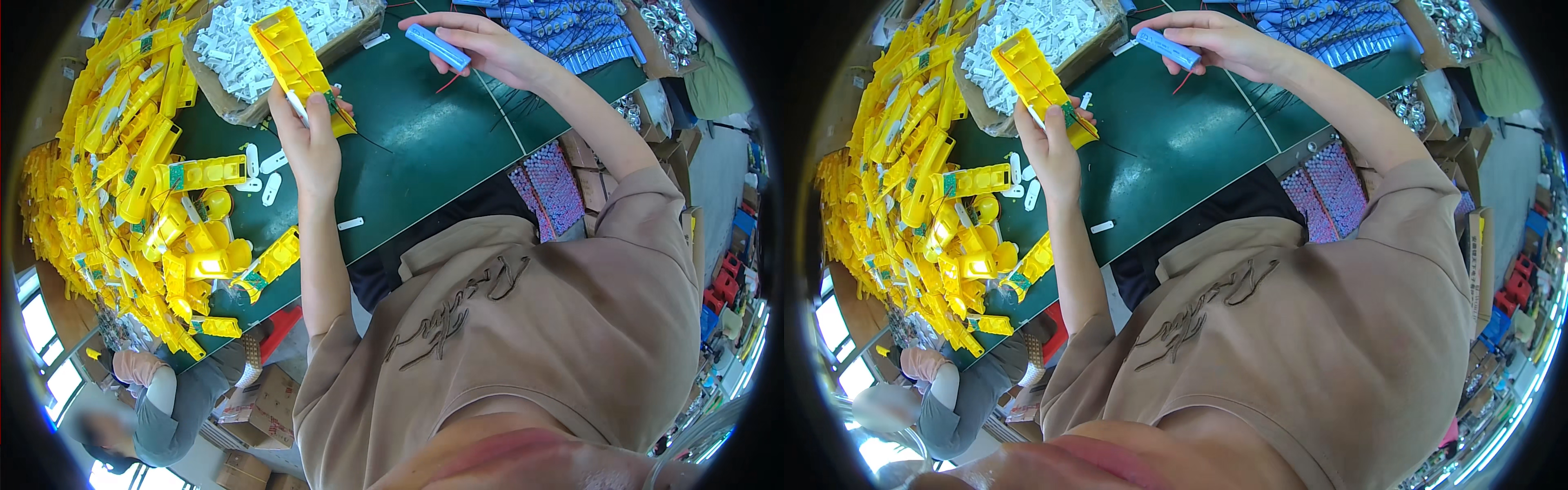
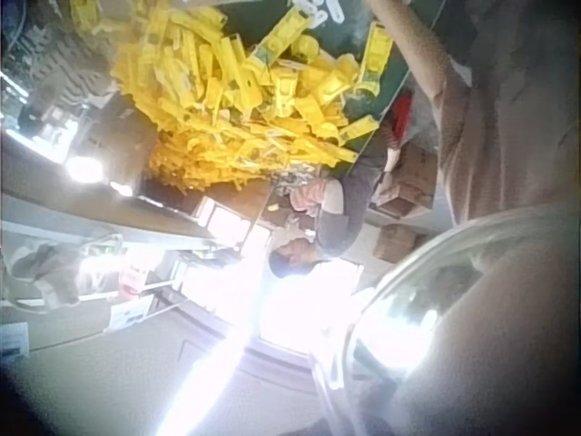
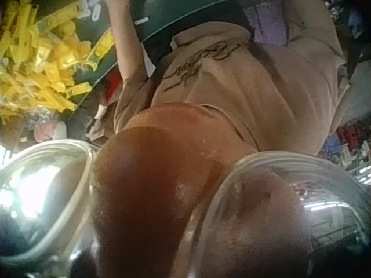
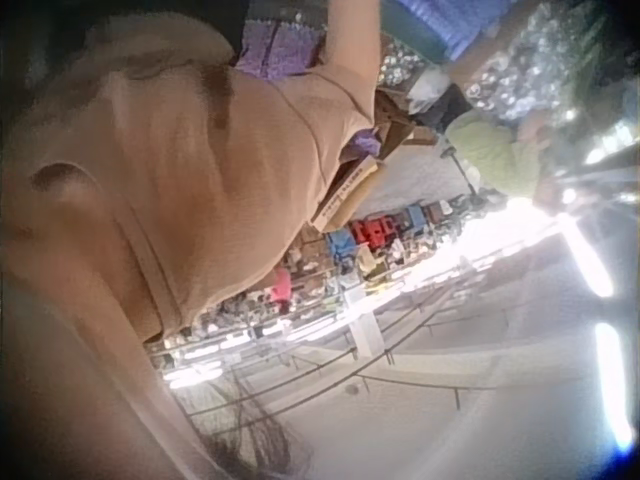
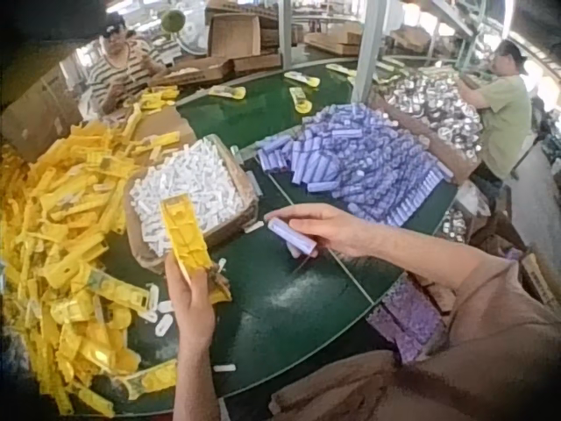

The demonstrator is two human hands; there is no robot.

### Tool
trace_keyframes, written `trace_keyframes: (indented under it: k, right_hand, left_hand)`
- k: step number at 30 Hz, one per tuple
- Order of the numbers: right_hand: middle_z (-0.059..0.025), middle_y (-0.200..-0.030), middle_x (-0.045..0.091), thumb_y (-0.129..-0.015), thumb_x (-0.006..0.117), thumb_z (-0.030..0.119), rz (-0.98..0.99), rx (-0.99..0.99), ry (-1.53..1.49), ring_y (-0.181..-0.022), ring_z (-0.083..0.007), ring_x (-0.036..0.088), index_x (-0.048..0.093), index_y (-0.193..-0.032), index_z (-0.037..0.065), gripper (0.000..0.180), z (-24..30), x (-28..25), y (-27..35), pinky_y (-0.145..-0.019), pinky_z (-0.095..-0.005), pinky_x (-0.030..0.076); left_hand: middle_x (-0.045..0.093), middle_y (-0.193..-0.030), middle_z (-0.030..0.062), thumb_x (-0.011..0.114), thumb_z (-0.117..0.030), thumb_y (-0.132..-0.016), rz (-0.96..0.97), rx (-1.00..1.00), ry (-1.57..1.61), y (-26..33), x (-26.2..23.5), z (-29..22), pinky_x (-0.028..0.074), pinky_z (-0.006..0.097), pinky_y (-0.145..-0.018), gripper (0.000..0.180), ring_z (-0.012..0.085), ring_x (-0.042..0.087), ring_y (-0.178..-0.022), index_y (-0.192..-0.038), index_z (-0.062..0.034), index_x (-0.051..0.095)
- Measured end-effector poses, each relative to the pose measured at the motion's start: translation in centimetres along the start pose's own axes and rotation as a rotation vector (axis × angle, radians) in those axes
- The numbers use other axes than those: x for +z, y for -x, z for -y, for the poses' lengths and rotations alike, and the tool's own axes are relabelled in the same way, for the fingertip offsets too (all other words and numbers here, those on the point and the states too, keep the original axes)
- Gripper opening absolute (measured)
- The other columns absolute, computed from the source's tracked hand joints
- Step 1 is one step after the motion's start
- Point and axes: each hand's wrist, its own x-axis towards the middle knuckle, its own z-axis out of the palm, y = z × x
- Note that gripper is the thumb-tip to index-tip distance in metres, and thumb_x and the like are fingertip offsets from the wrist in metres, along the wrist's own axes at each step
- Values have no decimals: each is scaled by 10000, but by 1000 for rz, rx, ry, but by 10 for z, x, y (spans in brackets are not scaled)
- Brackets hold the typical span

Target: The person assembles flashlights by inserting circuit components, batteries, and small plastic parts into plastic flashlight casings by hand.

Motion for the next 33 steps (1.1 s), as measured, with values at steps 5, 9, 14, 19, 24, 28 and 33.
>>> trace_keyframes:
  k: [5,9,14,19,24,28,33]
  right_hand:
    - [-17,-722,545,-934,487,252,-118,-200,221,-663,-66,526,491,-1243,96,347,46,17,34,-551,-215,438]
    - [-35,-741,559,-931,483,227,-214,-581,518,-665,-77,528,450,-1268,65,375,164,-2,69,-577,-219,441]
    - [-22,-878,573,-949,487,175,-697,-1342,1021,-757,-112,564,487,-1191,21,286,355,-6,108,-660,-195,444]
    - [-79,-848,580,-898,556,239,-928,-1478,1359,-755,-188,578,546,-895,23,216,496,-35,82,-671,-312,452]
    - [-88,-746,610,-835,610,344,-1470,-1685,1751,-776,-284,593,547,-822,47,304,564,-67,2,-709,-439,438]
    - [-112,-846,654,-804,614,374,-1341,-1128,1634,-897,-320,589,572,-827,102,277,593,-80,-55,-798,-472,402]
    - [-117,-901,668,-782,550,394,-1382,-949,1796,-932,-315,594,698,-862,148,298,620,-90,-92,-846,-495,403]
  left_hand:
    - [548,-955,103,415,-50,-934,36,12,17,-2,0,-2,501,286,-666,356,152,579,-747,-1280,-17,341]
    - [526,-986,83,427,-78,-942,15,17,41,-7,5,12,477,270,-671,365,138,546,-781,-1294,-38,339]
    - [530,-964,111,395,-47,-933,123,-72,86,3,14,-3,491,286,-673,428,146,555,-737,-1343,-38,273]
    - [528,-953,119,385,-11,-914,137,-75,65,-3,30,-16,493,288,-669,430,145,555,-731,-1330,-28,274]
    - [537,-941,127,372,-24,-916,65,-155,178,-11,39,-31,508,308,-651,406,162,574,-701,-1312,-24,280]
    - [537,-938,131,377,-35,-919,-4,-137,169,-12,48,-39,512,317,-651,413,173,578,-706,-1318,-26,275]
    - [535,-949,135,380,-39,-920,-53,-157,189,-13,49,-44,511,322,-657,415,178,579,-725,-1322,-26,273]
